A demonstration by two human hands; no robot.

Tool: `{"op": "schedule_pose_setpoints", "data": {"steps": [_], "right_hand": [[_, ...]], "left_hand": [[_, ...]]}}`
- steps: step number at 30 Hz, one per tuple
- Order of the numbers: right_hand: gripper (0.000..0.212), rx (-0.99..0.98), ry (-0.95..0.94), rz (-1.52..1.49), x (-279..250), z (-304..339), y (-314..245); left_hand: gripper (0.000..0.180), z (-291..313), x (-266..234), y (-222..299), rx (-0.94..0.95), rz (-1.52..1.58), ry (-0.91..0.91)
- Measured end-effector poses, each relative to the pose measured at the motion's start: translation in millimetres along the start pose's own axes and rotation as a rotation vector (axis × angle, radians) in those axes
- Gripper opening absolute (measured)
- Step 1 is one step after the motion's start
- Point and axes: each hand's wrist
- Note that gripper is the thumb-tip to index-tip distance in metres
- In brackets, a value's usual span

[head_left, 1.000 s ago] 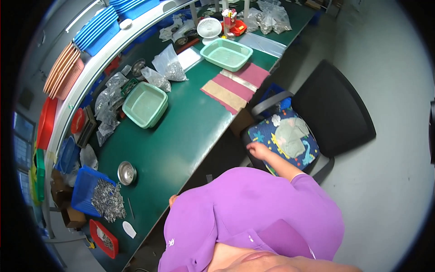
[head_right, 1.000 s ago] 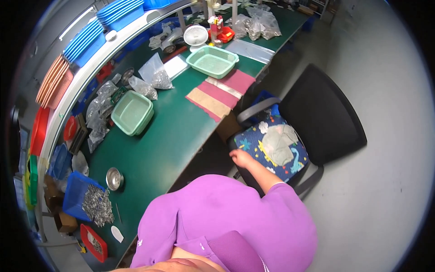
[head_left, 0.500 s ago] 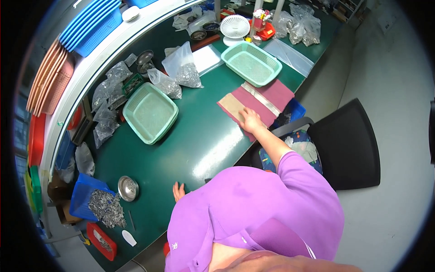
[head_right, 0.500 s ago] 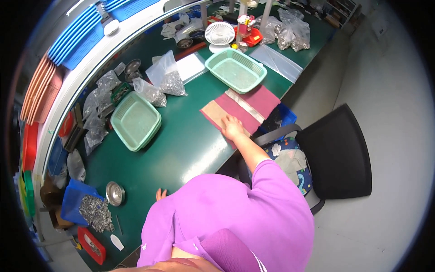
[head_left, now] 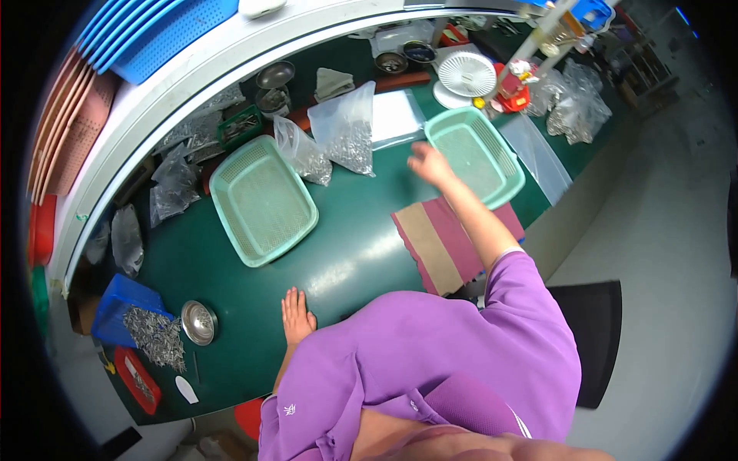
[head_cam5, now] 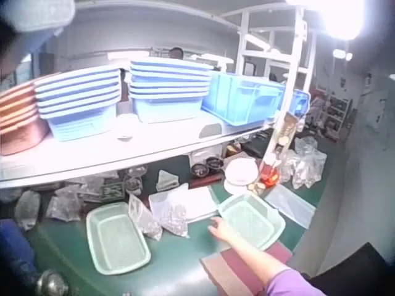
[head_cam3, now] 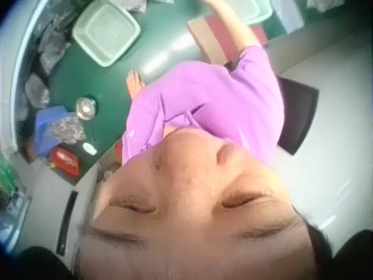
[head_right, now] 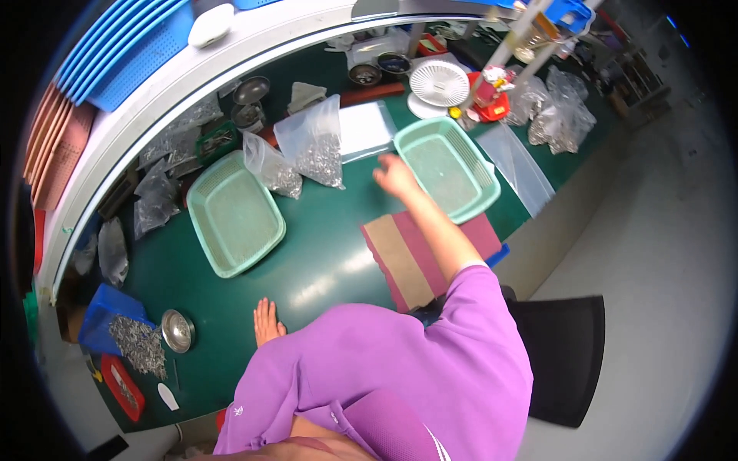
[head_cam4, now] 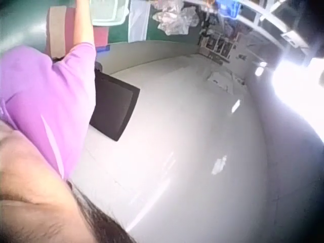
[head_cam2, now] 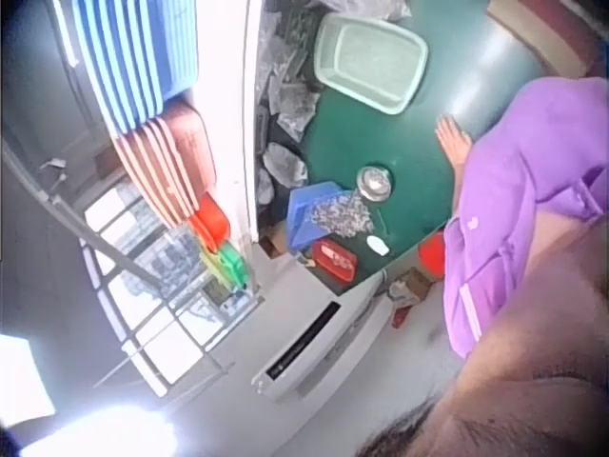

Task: The recorder is sorting small metal parts into plastic bags and labeling them with a pen.

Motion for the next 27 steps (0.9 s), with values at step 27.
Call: {"op": "schedule_pose_setpoints", "data": {"steps": [27], "right_hand": [[0.010, -0.271, 0.228, -0.417, -13, -149, -26]], "left_hand": [[0.060, -5, 6, 44, -0.375, -0.082, 0.105]]}}
Point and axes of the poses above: each hand's wrist, its own z-axis away from the middle knuckle, its own x-axis out of the palm, y = z × x, and after that the axes turned 15 degrees about -x, right-handed
